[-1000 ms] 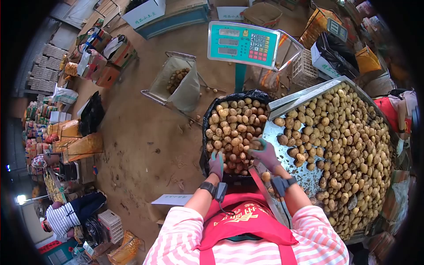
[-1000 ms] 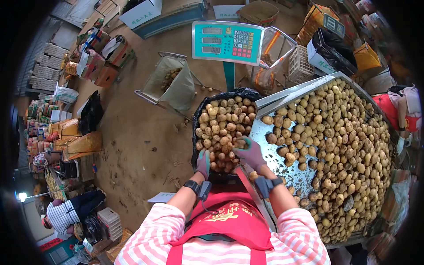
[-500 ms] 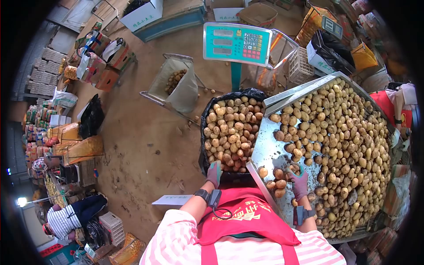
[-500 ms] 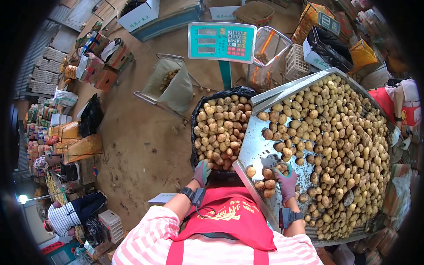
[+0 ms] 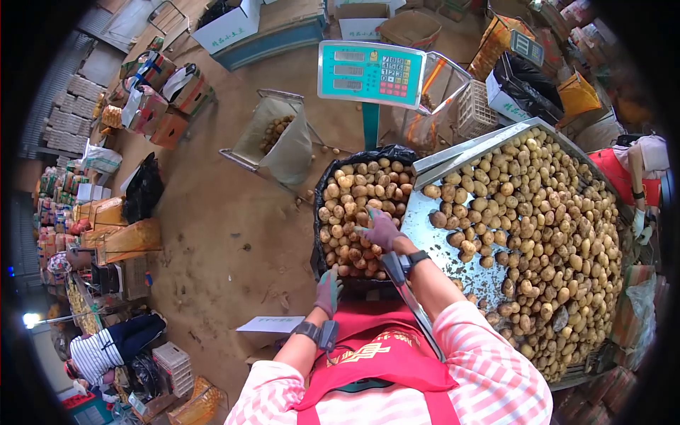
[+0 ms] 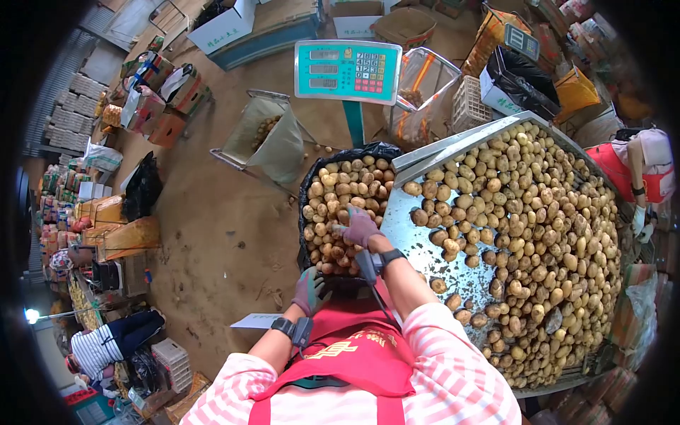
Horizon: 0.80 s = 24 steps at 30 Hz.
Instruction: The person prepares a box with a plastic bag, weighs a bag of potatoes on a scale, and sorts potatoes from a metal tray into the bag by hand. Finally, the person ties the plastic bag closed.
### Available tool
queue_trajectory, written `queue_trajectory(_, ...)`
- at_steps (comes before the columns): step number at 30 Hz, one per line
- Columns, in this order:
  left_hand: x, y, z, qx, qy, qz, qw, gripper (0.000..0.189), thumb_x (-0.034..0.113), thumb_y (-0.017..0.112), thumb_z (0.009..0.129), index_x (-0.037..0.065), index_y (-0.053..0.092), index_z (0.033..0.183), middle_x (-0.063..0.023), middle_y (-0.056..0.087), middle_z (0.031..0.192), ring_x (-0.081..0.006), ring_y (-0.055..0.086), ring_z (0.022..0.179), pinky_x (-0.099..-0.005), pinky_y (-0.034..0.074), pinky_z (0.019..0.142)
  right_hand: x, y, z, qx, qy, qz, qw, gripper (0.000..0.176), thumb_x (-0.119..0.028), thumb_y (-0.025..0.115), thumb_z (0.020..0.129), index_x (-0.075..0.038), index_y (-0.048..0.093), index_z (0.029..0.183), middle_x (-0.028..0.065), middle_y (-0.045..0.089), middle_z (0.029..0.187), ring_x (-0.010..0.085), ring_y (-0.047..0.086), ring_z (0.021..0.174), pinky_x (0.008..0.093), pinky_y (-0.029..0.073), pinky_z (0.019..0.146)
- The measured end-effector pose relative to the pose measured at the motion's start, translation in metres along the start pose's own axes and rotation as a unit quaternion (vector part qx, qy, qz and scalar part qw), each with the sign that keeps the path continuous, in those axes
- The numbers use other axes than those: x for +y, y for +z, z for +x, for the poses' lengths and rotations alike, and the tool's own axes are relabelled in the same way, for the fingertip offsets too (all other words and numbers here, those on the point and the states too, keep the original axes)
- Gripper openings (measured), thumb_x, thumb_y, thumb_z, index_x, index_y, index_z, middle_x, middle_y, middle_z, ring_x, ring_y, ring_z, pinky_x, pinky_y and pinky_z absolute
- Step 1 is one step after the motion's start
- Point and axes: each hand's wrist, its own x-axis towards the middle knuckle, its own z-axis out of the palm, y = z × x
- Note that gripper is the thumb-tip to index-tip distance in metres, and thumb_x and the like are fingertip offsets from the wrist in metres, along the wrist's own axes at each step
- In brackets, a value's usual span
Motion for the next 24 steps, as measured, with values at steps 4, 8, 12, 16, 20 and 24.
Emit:
queue_trajectory(4, -0.006, -0.021, -0.004, 0.046, -0.04, -0.095, 0.994, 0.029, 0.031, 0.056, 0.088, 0.015, 0.05, 0.112, -0.0039, 0.049, 0.101, -0.0198, 0.051, 0.096, -0.0351, 0.047, 0.082, -0.002, -0.042, -0.047, 0.002, 0.015, 0.286, 0.958, 0.044, -0.026, 0.063, 0.084, -0.002, 0.055, 0.121, 0.0162, 0.062, 0.111, 0.0248, 0.06, 0.102, 0.0339, 0.047, 0.087)
queue_trajectory(8, -0.007, -0.02, 0.001, 0.057, -0.015, -0.065, 0.996, 0.033, 0.031, 0.056, 0.089, 0.013, 0.052, 0.117, -0.0031, 0.052, 0.103, -0.0183, 0.053, 0.094, -0.0331, 0.046, 0.083, 0.016, -0.067, -0.125, 0.07, 0.068, 0.344, 0.934, 0.027, -0.016, 0.059, 0.088, -0.001, 0.061, 0.11, 0.009, 0.066, 0.096, 0.0123, 0.06, 0.088, 0.027, 0.048, 0.079)
queue_trajectory(12, -0.002, 0.001, 0.003, 0.067, -0.029, -0.043, 0.996, 0.029, 0.032, 0.053, 0.091, 0.015, 0.054, 0.115, -0.0012, 0.055, 0.104, -0.0163, 0.053, 0.091, -0.0312, 0.044, 0.08, 0.048, -0.069, -0.188, 0.115, 0.112, 0.287, 0.944, 0.027, -0.015, 0.061, 0.085, -0.001, 0.061, 0.108, 0.011, 0.066, 0.096, 0.0167, 0.062, 0.088, 0.0295, 0.048, 0.079)
queue_trajectory(16, 0.005, 0.018, 0.007, 0.051, -0.037, -0.026, 0.998, 0.024, 0.031, 0.054, 0.09, 0.016, 0.057, 0.108, 0.0001, 0.056, 0.102, -0.0149, 0.053, 0.088, -0.0295, 0.044, 0.077, 0.035, -0.082, -0.203, 0.178, -0.001, -0.048, 0.983, 0.033, -0.016, 0.065, 0.077, -0.005, 0.061, 0.108, 0.0129, 0.06, 0.103, 0.03, 0.057, 0.099, 0.0411, 0.043, 0.09)
queue_trajectory(20, -0.008, 0.026, 0.018, 0.033, 0.027, -0.03, 0.999, 0.019, 0.027, 0.057, 0.089, 0.013, 0.06, 0.103, 0.0011, 0.059, 0.094, -0.0128, 0.055, 0.085, -0.0285, 0.045, 0.073, 0.042, -0.061, -0.178, 0.14, -0.167, -0.16, 0.963, 0.04, -0.023, 0.064, 0.074, -0.012, 0.057, 0.112, 0.0112, 0.052, 0.119, 0.0346, 0.041, 0.12, 0.0499, 0.028, 0.105)
queue_trajectory(24, 0.024, 0.078, 0.009, 0.073, 0.267, 0.236, 0.931, 0.029, 0.021, 0.058, 0.088, 0.002, 0.058, 0.111, -0.0089, 0.057, 0.11, -0.0242, 0.053, 0.103, -0.0318, 0.043, 0.088, 0.074, -0.085, -0.182, 0.091, -0.209, -0.167, 0.959, 0.034, -0.022, 0.065, 0.07, -0.011, 0.056, 0.101, 0.0092, 0.054, 0.112, 0.0305, 0.044, 0.119, 0.0503, 0.027, 0.107)
